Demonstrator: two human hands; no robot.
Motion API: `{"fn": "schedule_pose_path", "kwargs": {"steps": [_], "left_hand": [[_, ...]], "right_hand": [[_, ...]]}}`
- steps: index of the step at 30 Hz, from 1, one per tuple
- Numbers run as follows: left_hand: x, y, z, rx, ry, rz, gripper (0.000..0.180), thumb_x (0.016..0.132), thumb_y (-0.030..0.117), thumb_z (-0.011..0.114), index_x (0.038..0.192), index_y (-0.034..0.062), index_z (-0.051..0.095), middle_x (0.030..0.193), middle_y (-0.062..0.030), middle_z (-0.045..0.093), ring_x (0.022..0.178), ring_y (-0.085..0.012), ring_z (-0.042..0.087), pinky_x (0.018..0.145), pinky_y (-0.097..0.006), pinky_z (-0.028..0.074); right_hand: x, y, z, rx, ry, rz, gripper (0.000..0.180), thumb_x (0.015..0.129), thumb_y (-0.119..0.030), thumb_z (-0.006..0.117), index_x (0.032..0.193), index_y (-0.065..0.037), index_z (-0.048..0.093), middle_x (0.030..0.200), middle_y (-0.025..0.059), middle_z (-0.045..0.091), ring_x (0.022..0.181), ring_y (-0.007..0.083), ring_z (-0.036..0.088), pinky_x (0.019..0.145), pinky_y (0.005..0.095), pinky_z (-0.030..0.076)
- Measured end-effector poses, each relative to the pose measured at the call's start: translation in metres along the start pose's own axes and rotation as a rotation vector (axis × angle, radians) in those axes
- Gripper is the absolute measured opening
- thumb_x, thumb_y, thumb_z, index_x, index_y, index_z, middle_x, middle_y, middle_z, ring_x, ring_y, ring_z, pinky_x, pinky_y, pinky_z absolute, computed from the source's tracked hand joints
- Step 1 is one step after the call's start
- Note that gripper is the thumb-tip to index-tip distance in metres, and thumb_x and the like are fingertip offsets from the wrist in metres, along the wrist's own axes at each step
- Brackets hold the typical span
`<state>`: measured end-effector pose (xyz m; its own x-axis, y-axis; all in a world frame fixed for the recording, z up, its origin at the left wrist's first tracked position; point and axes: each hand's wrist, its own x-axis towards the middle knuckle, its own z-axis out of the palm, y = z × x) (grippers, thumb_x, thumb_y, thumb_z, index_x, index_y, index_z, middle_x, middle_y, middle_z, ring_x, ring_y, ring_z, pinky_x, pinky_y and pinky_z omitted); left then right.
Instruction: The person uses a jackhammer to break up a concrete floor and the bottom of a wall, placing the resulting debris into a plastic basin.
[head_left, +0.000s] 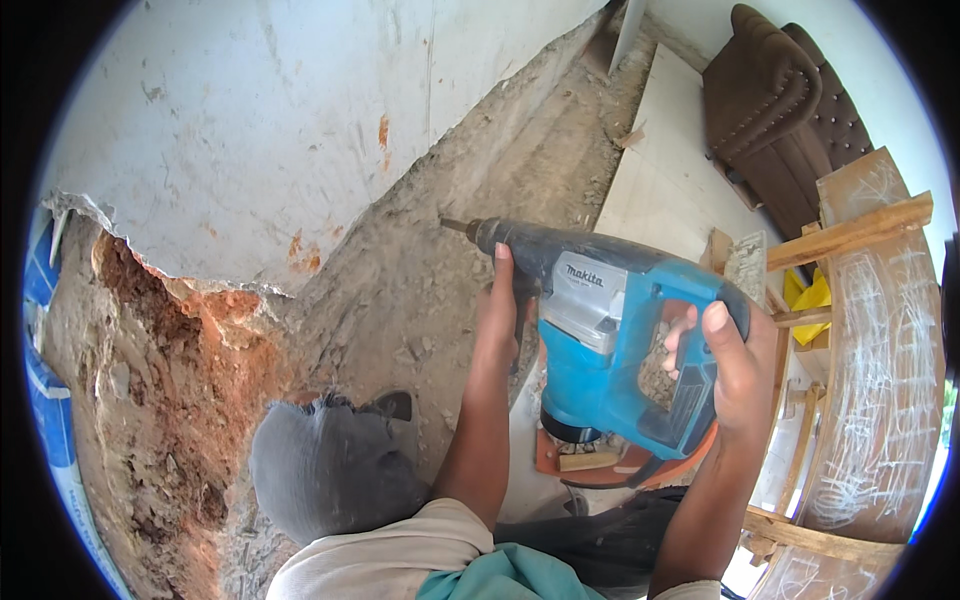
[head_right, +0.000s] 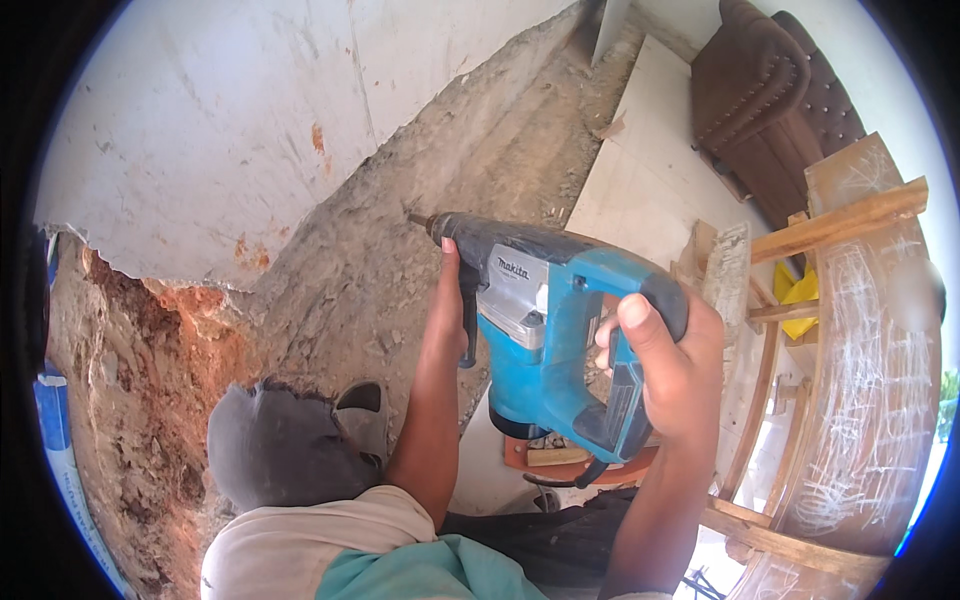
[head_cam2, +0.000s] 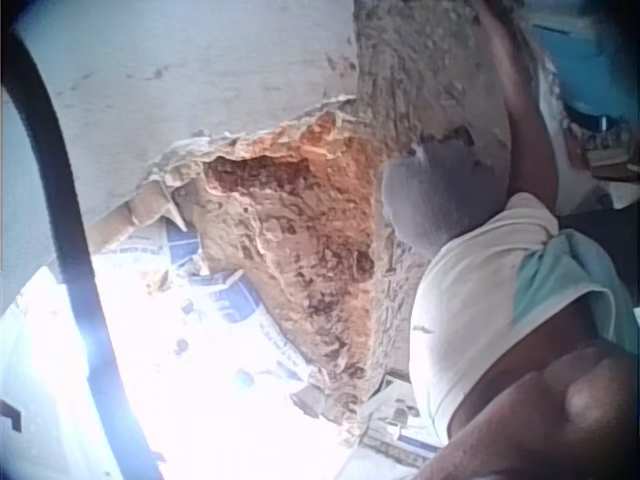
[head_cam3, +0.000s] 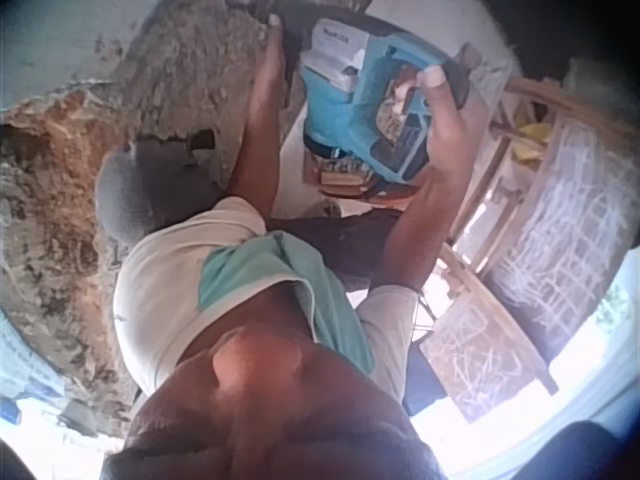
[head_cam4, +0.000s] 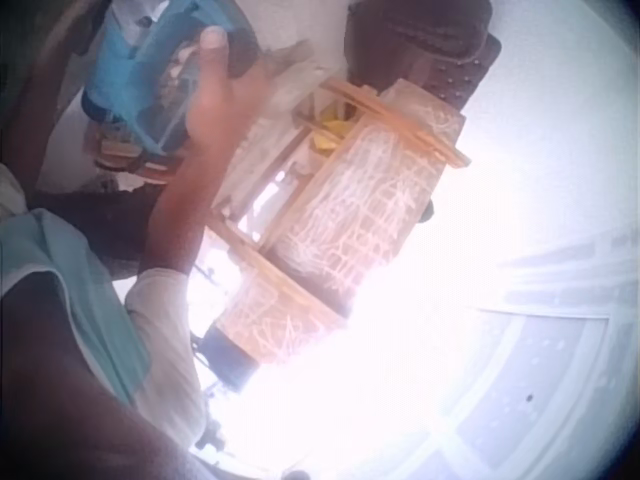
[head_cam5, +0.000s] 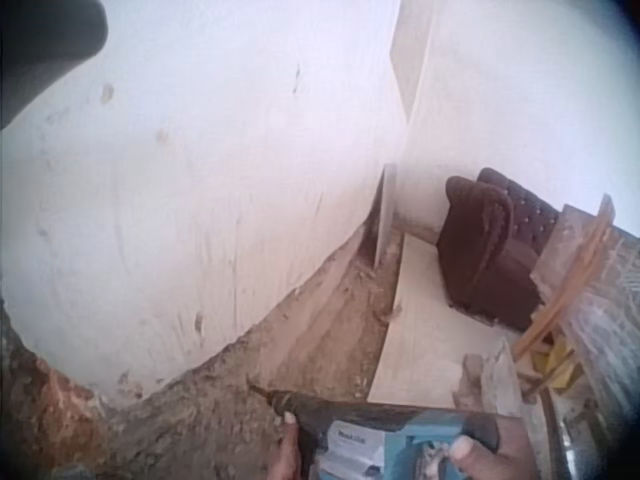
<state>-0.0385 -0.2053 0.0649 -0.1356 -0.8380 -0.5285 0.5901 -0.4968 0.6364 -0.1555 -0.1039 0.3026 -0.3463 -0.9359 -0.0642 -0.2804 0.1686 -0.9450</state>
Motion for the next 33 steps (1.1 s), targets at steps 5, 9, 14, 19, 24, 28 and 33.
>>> {"fn": "schedule_pose_path", "kwargs": {"steps": [5,9,14,19,24,28,33], "left_hand": [[0.022,-0.013,-0.005,-0.118,-0.075,0.017,0.087,0.089,0.068,0.047,0.126,-0.0110,0.053,0.121,-0.0170,0.060,0.108,-0.0233,0.057,0.093,-0.032,0.043],[0.037,-0.018,-0.023,-0.196,-0.173,-0.028,0.079,0.094,0.065,0.041,0.131,-0.0043,0.050,0.129,-0.0151,0.058,0.117,-0.0251,0.056,0.099,-0.036,0.042],[0.036,-0.009,-0.020,-0.109,-0.181,0.005,0.075,0.095,0.066,0.036,0.128,0.0016,0.053,0.122,-0.0154,0.062,0.110,-0.0258,0.061,0.095,-0.039,0.049],[0.040,-0.007,-0.025,-0.070,-0.149,-0.059,0.076,0.094,0.062,0.044,0.126,-0.0072,0.054,0.120,-0.0159,0.062,0.109,-0.0236,0.060,0.093,-0.035,0.046],[0.023,0.001,-0.024,0.160,-0.057,0.016,0.071,0.095,0.057,0.049,0.116,-0.0106,0.059,0.110,-0.0139,0.063,0.097,-0.0201,0.059,0.085,-0.031,0.046],[-0.013,0.009,-0.036,0.488,-0.038,0.058,0.071,0.093,0.057,0.051,0.121,-0.0080,0.056,0.113,-0.0169,0.063,0.102,-0.0239,0.059,0.088,-0.036,0.045],[-0.052,0.015,-0.086,0.720,0.175,0.084,0.068,0.092,0.053,0.056,0.126,-0.0059,0.054,0.114,-0.0172,0.064,0.106,-0.0259,0.059,0.091,-0.039,0.044]], "right_hand": [[0.010,-0.008,0.030,-0.099,-0.024,0.010,0.040,0.085,-0.036,0.069,0.086,0.004,0.063,0.070,0.0064,0.062,0.061,0.0130,0.059,0.058,0.0270,0.047],[0.015,-0.005,0.049,-0.061,-0.051,-0.024,0.033,0.086,-0.030,0.067,0.081,0.002,0.063,0.069,0.0046,0.061,0.061,0.0126,0.059,0.059,0.0267,0.046],[0.023,-0.004,0.054,-0.073,-0.013,0.040,0.041,0.087,-0.038,0.067,0.082,0.002,0.065,0.068,0.0055,0.062,0.060,0.0135,0.059,0.058,0.0266,0.046],[0.034,-0.011,0.052,-0.095,0.044,0.166,0.051,0.083,-0.048,0.069,0.089,0.002,0.066,0.068,0.0065,0.062,0.058,0.0137,0.059,0.058,0.0268,0.047],[0.052,-0.009,0.041,0.062,0.008,0.222,0.054,0.082,-0.051,0.070,0.091,0.002,0.064,0.069,0.0082,0.061,0.057,0.0136,0.059,0.054,0.0254,0.047],[0.053,0.013,0.027,0.350,-0.031,0.216,0.046,0.080,-0.050,0.073,0.081,-0.006,0.061,0.069,0.0071,0.063,0.055,0.0118,0.059,0.048,0.0229,0.046],[0.046,0.021,0.022,0.363,-0.090,0.196,0.048,0.077,-0.047,0.077,0.087,-0.003,0.063,0.069,0.0059,0.062,0.056,0.0110,0.058,0.050,0.0226,0.044]]}}
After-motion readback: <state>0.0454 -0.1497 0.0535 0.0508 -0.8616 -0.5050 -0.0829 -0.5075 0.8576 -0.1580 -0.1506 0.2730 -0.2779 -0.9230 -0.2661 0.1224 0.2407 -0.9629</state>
